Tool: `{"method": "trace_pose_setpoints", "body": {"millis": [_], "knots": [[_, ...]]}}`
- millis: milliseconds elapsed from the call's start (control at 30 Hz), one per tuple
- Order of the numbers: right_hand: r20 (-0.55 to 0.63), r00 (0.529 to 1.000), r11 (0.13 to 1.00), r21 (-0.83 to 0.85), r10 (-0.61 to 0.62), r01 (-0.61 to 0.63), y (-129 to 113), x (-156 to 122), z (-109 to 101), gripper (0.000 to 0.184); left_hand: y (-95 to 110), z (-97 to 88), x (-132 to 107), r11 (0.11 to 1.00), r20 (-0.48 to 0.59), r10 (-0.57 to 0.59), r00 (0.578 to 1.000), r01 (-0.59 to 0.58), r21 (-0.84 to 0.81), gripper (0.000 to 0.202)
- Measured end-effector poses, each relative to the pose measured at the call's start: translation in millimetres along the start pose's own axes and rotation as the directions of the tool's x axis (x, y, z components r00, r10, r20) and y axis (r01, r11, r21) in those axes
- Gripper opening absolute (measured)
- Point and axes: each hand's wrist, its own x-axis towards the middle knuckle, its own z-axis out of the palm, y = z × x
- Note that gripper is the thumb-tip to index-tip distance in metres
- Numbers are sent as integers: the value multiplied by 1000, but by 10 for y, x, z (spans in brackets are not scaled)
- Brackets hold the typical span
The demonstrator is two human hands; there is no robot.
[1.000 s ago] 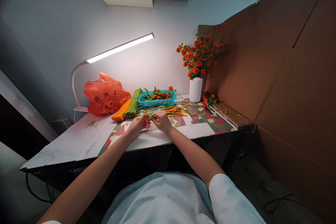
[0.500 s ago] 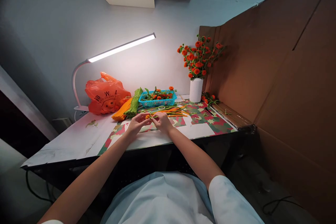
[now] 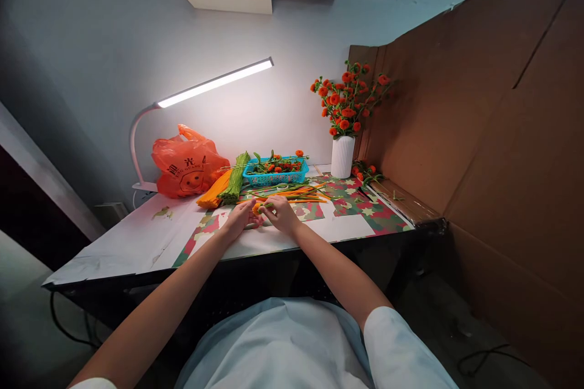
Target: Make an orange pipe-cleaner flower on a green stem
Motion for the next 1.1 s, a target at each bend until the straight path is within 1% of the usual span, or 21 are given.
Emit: {"method": "trace_pose_setpoints", "body": {"millis": [67, 100, 133, 200, 300, 367, 500, 633, 733, 833, 933, 1033, 1067, 1100], "knots": [[-39, 997, 996, 60, 71, -68, 2, 3, -7, 34, 23, 11, -22, 992, 4, 123, 992, -123, 0, 49], [-52, 992, 990, 89, 112, -107, 7, 2, -10, 36, 34, 16, -33, 986, 23, 163, 986, -163, 14, 52], [-57, 987, 983, 117, 151, -143, 15, 1, -11, 38, 42, 21, -44, 984, 49, 176, 983, -177, 34, 51], [-43, 976, 963, 176, 214, -203, 34, -4, -9, 41, 50, 25, -57, 986, 86, 150, 985, -156, 61, 44], [-4, 966, 937, 242, 259, -250, 58, -14, 1, 43, 40, 20, -53, 995, 74, 92, 993, -95, 42, 42], [18, 970, 942, 233, 243, -240, 66, -21, 2, 44, 27, 14, -42, 997, 60, 71, 996, -72, 6, 45], [57, 986, 975, 145, 160, -166, 64, -27, -7, 42, 2, 7, -12, 998, 70, 45, 997, -41, -52, 47], [73, 995, 995, 72, 68, -73, 62, -27, -7, 37, -26, -6, 19, 994, 62, 8, 998, -2, -109, 52], [93, 996, 1000, -6, 5, -4, 65, -33, 7, 29, -28, -12, 30, 990, 44, -43, 998, 49, -129, 49], [112, 994, 996, -88, 3, 7, 63, -48, 19, 20, -6, -4, 22, 980, 17, -109, 994, 110, -164, 40], [126, 992, 992, -126, -6, 22, 51, -58, 15, 15, 7, 4, 16, 974, 15, -112, 994, 113, -196, 35], [108, 994, 990, -136, -23, 38, 34, -56, -3, 15, -10, -5, 26, 980, 59, -131, 990, 139, -146, 38], [87, 996, 991, -131, -23, 35, 29, -53, -8, 16, -18, -9, 30, 982, 63, -136, 989, 143, -123, 40], [64, 998, 993, -114, -17, 24, 26, -50, -12, 18, -24, -11, 31, 987, 52, -119, 992, 124, -103, 41]]}}
